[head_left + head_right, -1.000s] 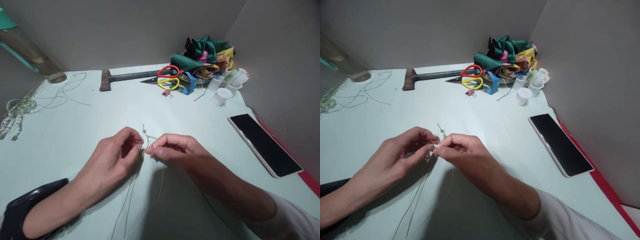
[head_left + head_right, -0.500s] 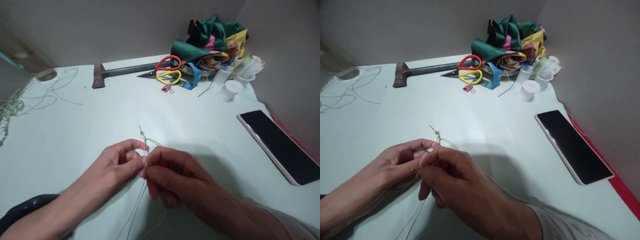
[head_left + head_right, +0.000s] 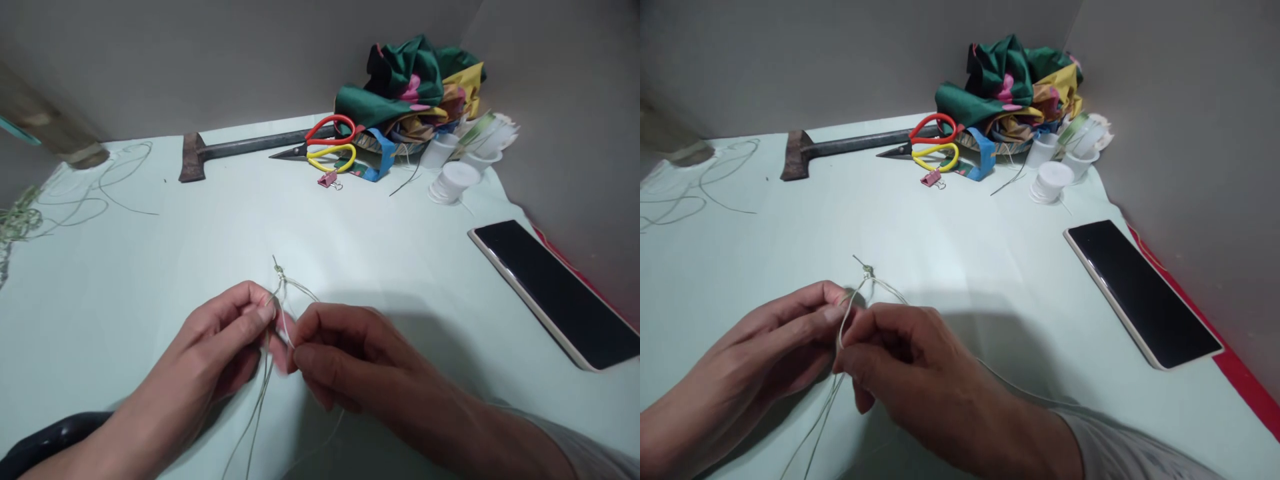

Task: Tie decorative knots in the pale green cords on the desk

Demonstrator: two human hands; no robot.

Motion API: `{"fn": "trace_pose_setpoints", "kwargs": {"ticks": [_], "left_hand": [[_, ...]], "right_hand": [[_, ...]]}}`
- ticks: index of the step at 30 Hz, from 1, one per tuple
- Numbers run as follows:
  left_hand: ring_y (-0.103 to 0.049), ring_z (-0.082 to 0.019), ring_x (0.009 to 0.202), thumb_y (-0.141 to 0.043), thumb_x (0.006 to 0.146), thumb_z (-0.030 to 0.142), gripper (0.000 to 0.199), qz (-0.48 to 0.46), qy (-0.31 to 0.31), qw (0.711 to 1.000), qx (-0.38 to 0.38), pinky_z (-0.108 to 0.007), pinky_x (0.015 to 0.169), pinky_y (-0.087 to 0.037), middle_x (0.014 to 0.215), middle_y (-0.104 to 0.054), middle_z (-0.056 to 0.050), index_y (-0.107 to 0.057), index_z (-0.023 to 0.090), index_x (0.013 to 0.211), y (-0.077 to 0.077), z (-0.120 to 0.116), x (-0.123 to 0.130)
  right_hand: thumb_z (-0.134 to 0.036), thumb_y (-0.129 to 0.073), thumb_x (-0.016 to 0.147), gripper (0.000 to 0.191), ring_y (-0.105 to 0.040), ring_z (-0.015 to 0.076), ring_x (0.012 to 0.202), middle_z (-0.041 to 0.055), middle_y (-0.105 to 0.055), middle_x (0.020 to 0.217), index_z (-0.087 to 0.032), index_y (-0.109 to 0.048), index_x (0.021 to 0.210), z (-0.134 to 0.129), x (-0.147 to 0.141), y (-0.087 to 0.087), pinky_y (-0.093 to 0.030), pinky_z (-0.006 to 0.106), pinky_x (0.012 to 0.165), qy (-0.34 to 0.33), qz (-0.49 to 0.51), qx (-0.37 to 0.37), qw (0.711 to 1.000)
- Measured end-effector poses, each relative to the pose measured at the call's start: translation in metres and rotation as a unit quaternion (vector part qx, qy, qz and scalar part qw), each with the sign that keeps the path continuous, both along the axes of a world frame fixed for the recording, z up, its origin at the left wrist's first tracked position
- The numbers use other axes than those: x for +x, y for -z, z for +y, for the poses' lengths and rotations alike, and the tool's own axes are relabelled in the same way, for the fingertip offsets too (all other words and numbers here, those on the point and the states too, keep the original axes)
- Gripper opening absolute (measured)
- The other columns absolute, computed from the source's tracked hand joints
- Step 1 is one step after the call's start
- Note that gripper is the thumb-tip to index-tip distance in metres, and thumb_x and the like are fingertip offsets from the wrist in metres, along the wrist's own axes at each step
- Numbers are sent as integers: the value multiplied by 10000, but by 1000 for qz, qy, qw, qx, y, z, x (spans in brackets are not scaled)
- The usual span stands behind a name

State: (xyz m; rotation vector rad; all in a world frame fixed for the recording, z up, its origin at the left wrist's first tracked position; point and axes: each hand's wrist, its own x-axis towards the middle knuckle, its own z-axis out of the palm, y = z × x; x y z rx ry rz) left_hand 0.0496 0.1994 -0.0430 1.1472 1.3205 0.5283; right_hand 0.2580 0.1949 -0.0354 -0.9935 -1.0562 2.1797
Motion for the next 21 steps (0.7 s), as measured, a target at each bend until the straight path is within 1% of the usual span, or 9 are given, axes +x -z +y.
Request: {"fn": "trace_pose_setpoints", "kwargs": {"ticks": [2, 3, 6, 9, 11, 13, 15, 18, 21], "left_hand": [[-495, -150, 549, -641, 1003, 599, 416, -58, -32, 996, -63, -267, 532, -433, 555, -563, 18, -645, 240, 793, 2, 0, -1], [-463, -145, 545, -663, 996, 605, 443, -72, -43, 994, -72, -270, 549, -424, 519, -511, 26, -637, 236, 753, 2, 0, -1], [-350, -117, 515, -713, 961, 640, 517, -66, -58, 995, -53, -258, 533, -363, 509, -438, 44, -591, 224, 679, 5, 1, -3], [-246, -103, 523, -760, 897, 706, 512, -50, -57, 996, -53, -239, 470, -214, 566, -390, 64, -639, 228, 756, 8, 0, -6], [-226, -108, 543, -758, 866, 753, 527, -37, -52, 996, -58, -233, 463, -170, 587, -357, 68, -673, 235, 816, 11, -2, -8], [-270, -114, 558, -748, 844, 784, 555, -27, -51, 997, -59, -233, 475, -205, 598, -389, 58, -676, 234, 817, 12, -3, -7], [-353, -127, 587, -764, 824, 766, 542, -21, -52, 997, -51, -238, 503, -269, 610, -460, 37, -682, 231, 796, 10, -2, -6], [-391, -127, 592, -797, 843, 631, 425, -42, -42, 998, -11, -235, 526, -327, 592, -507, 33, -690, 230, 754, 7, 1, -2], [-354, -102, 544, -759, 921, 489, 357, -84, -18, 996, 17, -223, 491, -317, 591, -512, 39, -681, 223, 695, 7, 4, 0]], "right_hand": [[-418, -793, 939, 274, -413, 88, 613, -72, -538, 654, -215, -642, 833, 1, 1, -2, -281, 260, 562, -8, -20, 0, 1000], [-436, -795, 934, 287, -411, 90, 612, -71, -536, 653, -215, -641, 834, 1, 2, -2, -277, 262, 559, -9, -28, -2, 1000], [-488, -761, 957, 319, -392, 90, 595, -63, -528, 645, -211, -658, 836, 1, 5, -1, -255, 272, 536, -8, -50, 10, 999], [-472, -698, 1006, 293, -363, 85, 552, -61, -529, 632, -212, -692, 870, 3, 4, 2, -217, 289, 500, 16, -74, 31, 997], [-429, -687, 1015, 237, -338, 78, 520, -68, -543, 625, -220, -722, 909, 4, 1, 2, -199, 295, 485, 37, -67, 34, 996], [-391, -688, 1016, 200, -330, 70, 508, -71, -577, 639, -228, -747, 916, 7, -5, 2, -200, 295, 483, 48, -44, 42, 997], [-389, -687, 1020, 224, -331, 65, 509, -67, -615, 665, -228, -751, 878, 10, -10, -1, -203, 298, 485, 47, -22, 49, 997], [-359, -676, 1013, 280, -327, 64, 518, -60, -650, 697, -219, -714, 775, 15, -16, -5, -211, 302, 495, 39, -11, 60, 997], [-288, -674, 988, 305, -382, 76, 573, -61, -621, 680, -215, -649, 692, 18, -18, -6, -292, 286, 555, 32, -34, 95, 994]]}}
